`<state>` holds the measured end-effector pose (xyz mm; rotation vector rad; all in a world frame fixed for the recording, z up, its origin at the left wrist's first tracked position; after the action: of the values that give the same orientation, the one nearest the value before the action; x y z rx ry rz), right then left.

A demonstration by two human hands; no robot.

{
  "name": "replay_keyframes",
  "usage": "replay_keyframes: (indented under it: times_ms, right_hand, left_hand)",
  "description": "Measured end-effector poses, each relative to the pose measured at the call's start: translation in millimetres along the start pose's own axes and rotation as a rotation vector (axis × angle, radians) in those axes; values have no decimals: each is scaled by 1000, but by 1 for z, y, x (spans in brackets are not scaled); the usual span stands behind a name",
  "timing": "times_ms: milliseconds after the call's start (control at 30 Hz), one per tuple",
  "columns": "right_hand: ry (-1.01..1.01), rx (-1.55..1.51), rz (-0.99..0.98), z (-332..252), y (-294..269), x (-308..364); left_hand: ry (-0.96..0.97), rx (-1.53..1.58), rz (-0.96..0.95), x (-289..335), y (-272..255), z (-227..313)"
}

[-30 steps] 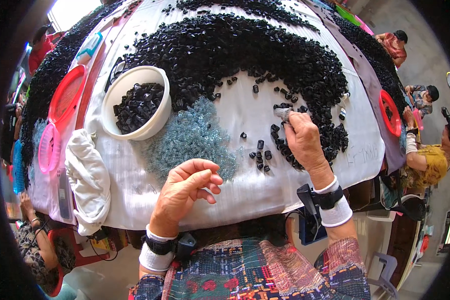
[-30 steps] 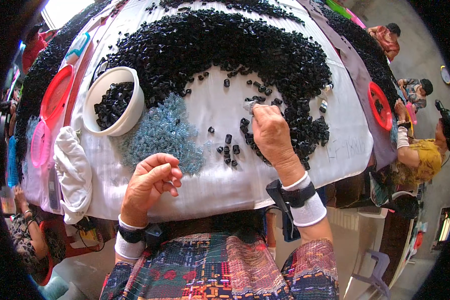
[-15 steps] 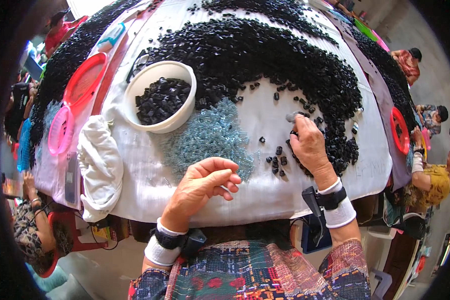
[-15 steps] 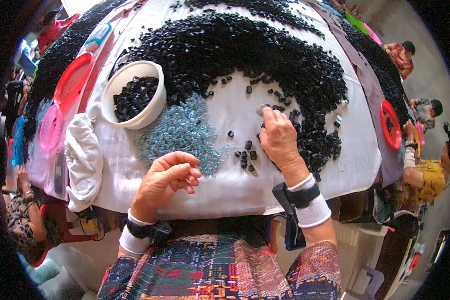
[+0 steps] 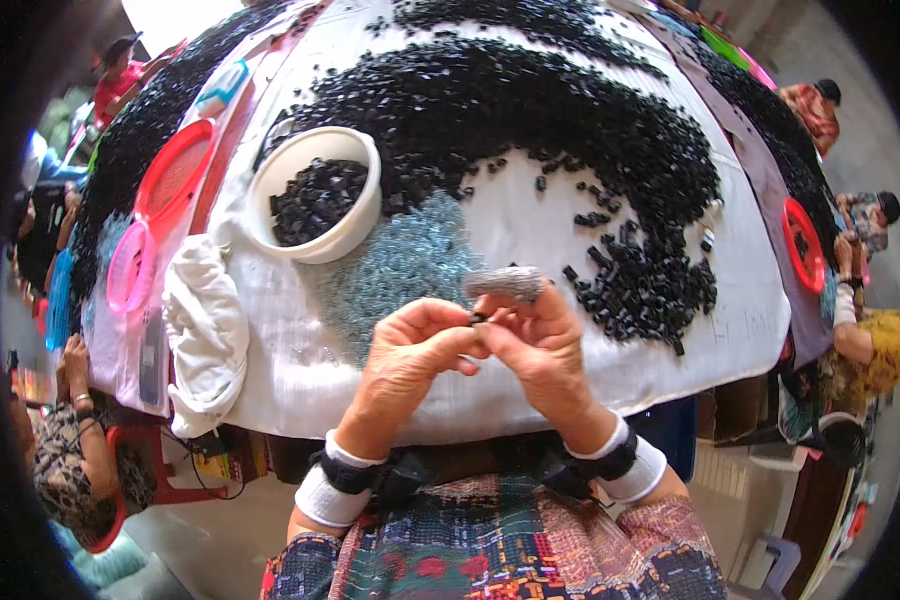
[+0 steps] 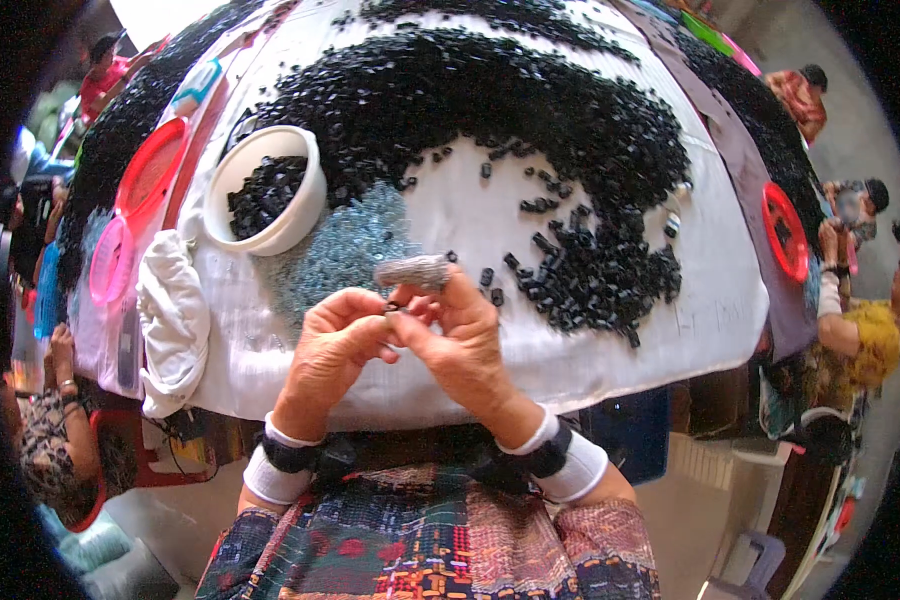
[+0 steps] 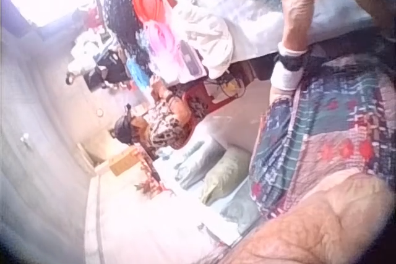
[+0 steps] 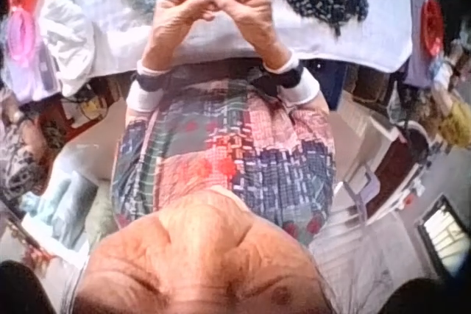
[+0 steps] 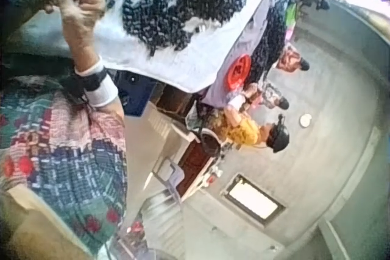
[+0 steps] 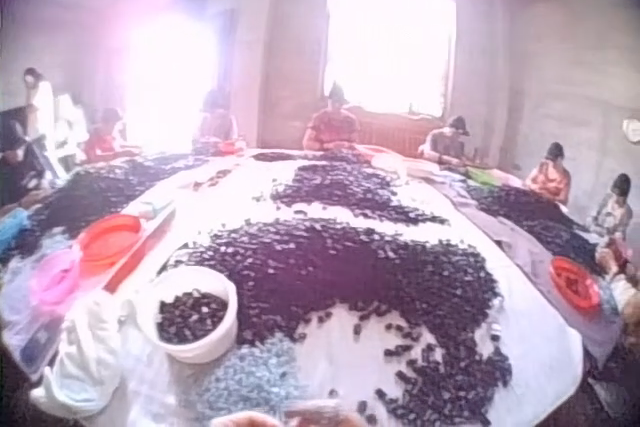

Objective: Sort and inspect small black plastic or rubber components on a work table.

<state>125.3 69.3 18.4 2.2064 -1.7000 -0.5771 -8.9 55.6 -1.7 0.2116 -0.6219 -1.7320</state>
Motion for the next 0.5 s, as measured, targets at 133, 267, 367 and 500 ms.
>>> replay_keyframes:
  times_ms: [133, 267, 367, 500]
  right_hand:
    - [-18, 62, 26, 8, 2, 8]
    - [-55, 272, 61, 9, 7, 9]
    - [-335, 574, 29, -5, 18, 9]
    - [-738, 864, -124, -27, 23, 12]
  left_hand:
    - [-12, 25, -23, 3, -7, -4]
    - [-8, 19, 12, 6, -14, -9]
    - [3, 18, 25, 8, -24, -10]
    - [60, 74, 6, 14, -22, 7]
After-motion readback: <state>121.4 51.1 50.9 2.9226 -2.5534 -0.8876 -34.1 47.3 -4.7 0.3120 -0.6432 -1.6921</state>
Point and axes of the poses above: each hand's wrist, its own x-axis away from the middle knuckle, its own y-axis out of the palm, z = x × y, the point moved 5 cm from there along -x, towards the middle knuckle, and after that the axes turned 8 degrees about -x, right-handed, at the moved point
